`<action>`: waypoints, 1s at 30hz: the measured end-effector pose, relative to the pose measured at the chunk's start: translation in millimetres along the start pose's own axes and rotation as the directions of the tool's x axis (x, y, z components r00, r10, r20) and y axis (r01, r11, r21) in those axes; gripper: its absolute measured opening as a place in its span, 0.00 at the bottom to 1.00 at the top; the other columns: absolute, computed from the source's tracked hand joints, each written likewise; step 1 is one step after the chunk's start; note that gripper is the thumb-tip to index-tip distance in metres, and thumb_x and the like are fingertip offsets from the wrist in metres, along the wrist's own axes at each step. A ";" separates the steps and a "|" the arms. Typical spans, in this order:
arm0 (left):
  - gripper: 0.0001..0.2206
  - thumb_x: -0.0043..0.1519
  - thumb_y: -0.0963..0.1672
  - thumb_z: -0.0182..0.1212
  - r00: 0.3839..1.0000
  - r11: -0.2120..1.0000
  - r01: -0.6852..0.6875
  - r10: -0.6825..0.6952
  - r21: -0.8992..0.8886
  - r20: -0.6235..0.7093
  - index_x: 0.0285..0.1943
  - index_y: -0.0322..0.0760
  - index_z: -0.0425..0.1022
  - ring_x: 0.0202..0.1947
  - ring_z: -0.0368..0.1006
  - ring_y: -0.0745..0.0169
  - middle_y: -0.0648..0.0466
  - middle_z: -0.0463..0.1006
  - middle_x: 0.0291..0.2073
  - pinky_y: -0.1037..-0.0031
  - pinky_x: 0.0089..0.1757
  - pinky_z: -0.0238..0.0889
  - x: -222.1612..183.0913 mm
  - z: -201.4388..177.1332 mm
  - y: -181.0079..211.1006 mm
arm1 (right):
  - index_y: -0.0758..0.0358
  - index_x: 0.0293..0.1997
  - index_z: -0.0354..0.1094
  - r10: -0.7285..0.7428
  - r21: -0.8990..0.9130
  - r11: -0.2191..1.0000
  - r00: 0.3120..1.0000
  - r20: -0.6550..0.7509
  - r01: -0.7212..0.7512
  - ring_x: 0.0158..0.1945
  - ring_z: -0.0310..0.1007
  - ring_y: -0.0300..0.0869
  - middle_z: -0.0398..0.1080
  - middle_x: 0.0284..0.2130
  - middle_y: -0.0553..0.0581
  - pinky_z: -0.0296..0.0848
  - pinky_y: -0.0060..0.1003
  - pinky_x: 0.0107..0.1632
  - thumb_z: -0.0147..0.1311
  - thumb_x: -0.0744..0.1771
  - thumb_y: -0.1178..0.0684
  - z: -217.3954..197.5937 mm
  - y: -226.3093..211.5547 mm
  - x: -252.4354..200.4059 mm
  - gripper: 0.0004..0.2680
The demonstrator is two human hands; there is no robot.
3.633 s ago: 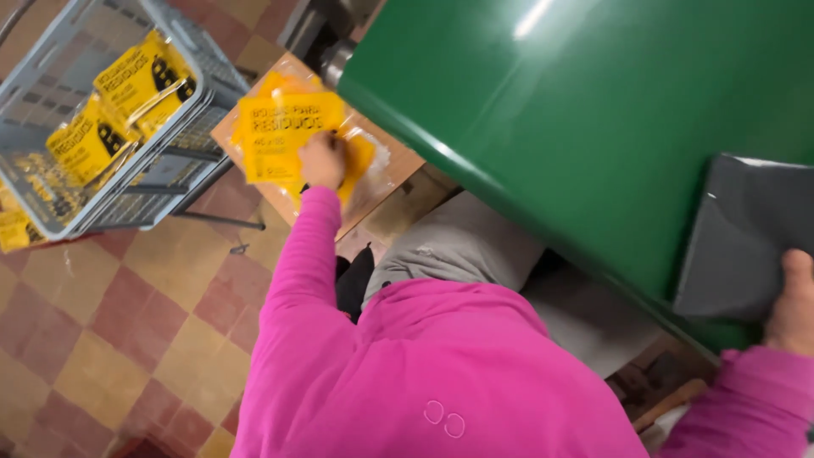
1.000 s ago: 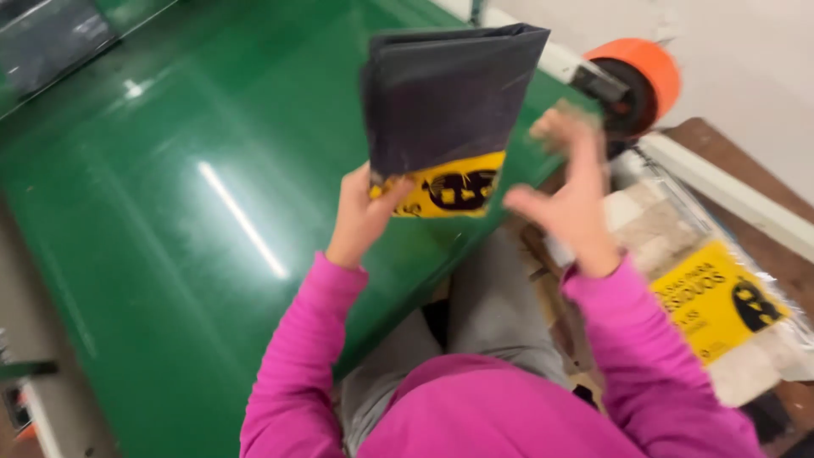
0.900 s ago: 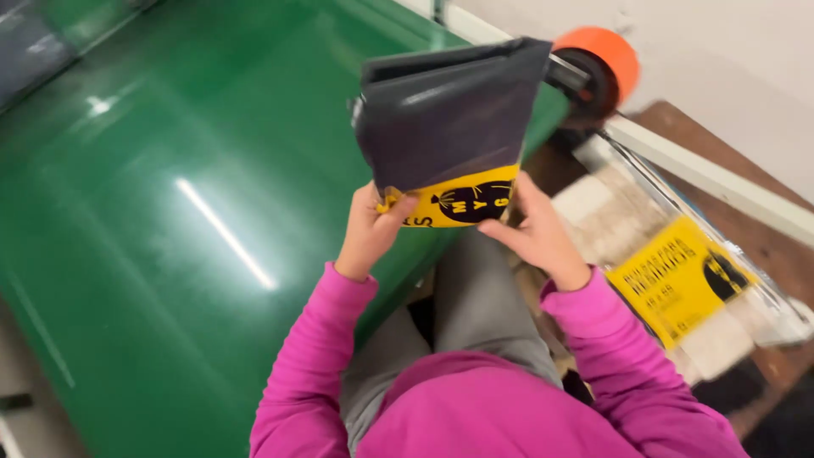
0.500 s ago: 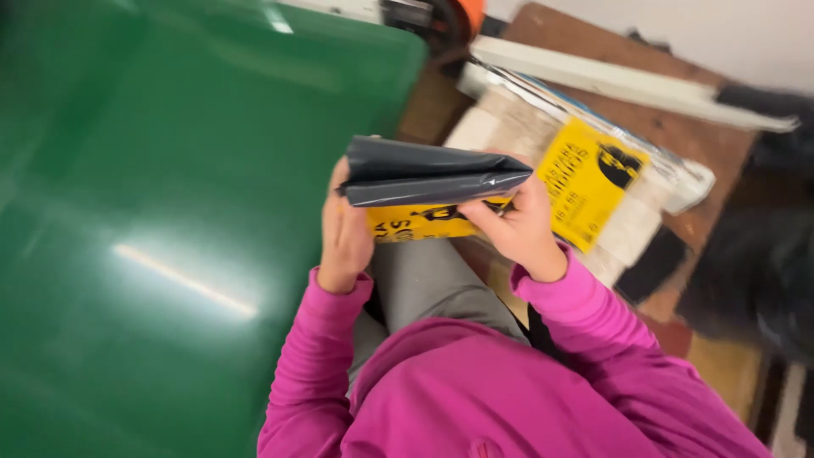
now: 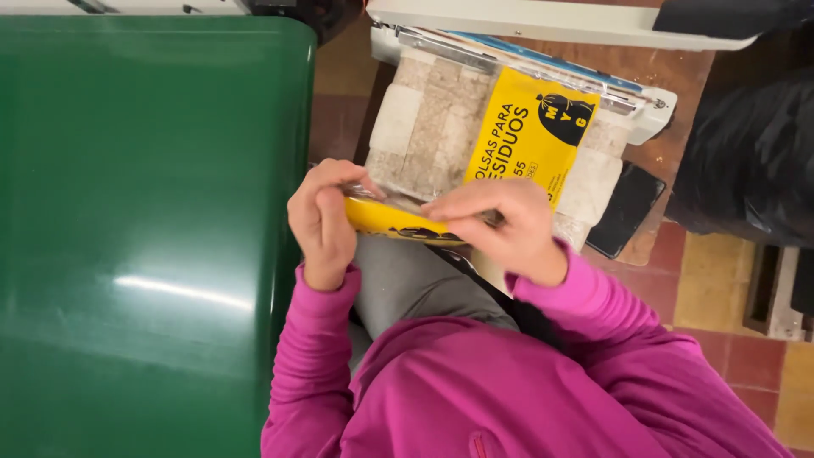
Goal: Folding black plastic trash bags and inserting them into yellow printed plastic sleeves, then sealing them using a manual heat sealer.
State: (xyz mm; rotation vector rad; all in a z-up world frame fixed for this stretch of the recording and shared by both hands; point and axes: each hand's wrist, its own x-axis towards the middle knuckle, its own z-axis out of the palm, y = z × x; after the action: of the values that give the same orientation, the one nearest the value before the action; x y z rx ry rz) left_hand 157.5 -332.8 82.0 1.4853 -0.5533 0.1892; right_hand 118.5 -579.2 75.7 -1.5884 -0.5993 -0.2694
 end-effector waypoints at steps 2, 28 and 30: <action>0.12 0.76 0.39 0.40 0.997 0.994 0.025 -0.018 0.105 -0.070 0.54 0.29 0.72 0.38 0.75 0.62 0.48 0.76 0.39 0.75 0.45 0.69 11.9 4.2 -22.2 | 0.63 0.54 0.70 0.038 0.024 0.999 0.996 0.083 -0.040 0.51 0.82 0.46 0.79 0.46 0.60 0.79 0.37 0.54 0.59 0.68 0.55 -25.7 37.9 26.7 0.10; 0.15 0.65 0.49 0.65 0.910 0.908 0.400 -0.377 0.124 -0.173 0.45 0.29 0.78 0.35 0.78 0.66 0.51 0.83 0.34 0.72 0.41 0.71 97.3 66.1 -317.3 | 0.66 0.43 0.73 0.720 0.292 0.692 0.599 -0.352 -0.660 0.27 0.70 0.34 0.73 0.29 0.50 0.69 0.29 0.31 0.58 0.71 0.55 -116.9 254.5 -15.3 0.05; 0.15 0.65 0.49 0.64 0.851 0.819 0.525 -0.499 0.233 -0.163 0.47 0.31 0.79 0.39 0.80 0.59 0.49 0.84 0.36 0.68 0.42 0.70 83.4 57.1 -320.7 | 0.66 0.41 0.74 0.775 0.344 0.624 0.501 -0.384 -0.701 0.23 0.70 0.34 0.74 0.26 0.50 0.69 0.27 0.26 0.59 0.69 0.57 -119.3 259.6 -8.3 0.04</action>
State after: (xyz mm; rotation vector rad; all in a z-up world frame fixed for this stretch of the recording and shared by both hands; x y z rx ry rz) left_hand 360.3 -437.4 -165.1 1.8294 -0.0297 -0.0961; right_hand 269.1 -699.6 -135.2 -1.4075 0.5081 0.0335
